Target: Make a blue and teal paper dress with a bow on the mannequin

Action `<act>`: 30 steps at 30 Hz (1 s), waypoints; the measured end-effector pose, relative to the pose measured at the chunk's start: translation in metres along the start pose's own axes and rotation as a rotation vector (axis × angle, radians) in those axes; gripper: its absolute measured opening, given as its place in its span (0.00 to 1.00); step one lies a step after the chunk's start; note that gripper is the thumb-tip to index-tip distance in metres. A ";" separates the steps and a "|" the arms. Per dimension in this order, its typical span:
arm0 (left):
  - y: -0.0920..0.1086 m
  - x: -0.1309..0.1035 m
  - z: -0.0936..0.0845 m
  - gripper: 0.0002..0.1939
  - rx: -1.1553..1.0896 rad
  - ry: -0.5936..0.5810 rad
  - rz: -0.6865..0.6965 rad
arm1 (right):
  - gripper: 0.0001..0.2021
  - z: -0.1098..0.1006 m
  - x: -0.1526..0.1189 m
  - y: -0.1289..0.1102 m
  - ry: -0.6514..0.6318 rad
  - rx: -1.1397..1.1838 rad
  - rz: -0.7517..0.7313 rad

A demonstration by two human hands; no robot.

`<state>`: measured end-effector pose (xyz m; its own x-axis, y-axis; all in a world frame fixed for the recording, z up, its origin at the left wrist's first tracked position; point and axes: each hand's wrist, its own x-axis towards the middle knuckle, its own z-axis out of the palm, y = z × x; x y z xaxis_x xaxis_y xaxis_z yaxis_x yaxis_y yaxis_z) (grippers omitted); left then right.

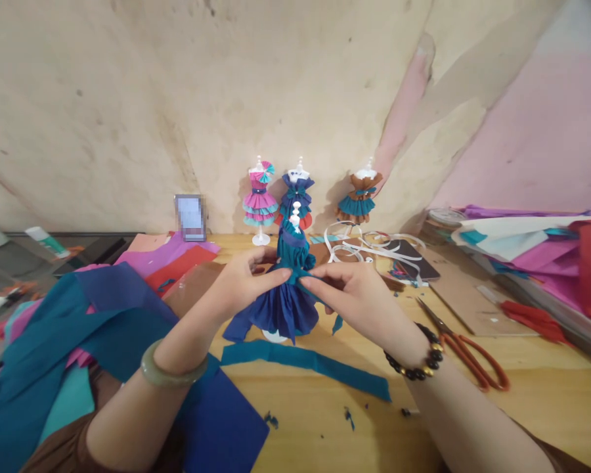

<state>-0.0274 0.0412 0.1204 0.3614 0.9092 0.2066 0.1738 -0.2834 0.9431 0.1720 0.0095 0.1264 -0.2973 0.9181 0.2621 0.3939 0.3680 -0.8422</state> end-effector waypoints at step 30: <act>-0.005 0.001 0.004 0.23 -0.037 -0.001 0.050 | 0.09 0.016 -0.001 0.005 0.241 -0.109 -0.060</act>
<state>-0.0247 0.0422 0.1150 0.3701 0.8938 0.2532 0.1217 -0.3168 0.9406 0.1607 0.0084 0.1144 -0.1126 0.8978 0.4258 0.4774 0.4247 -0.7693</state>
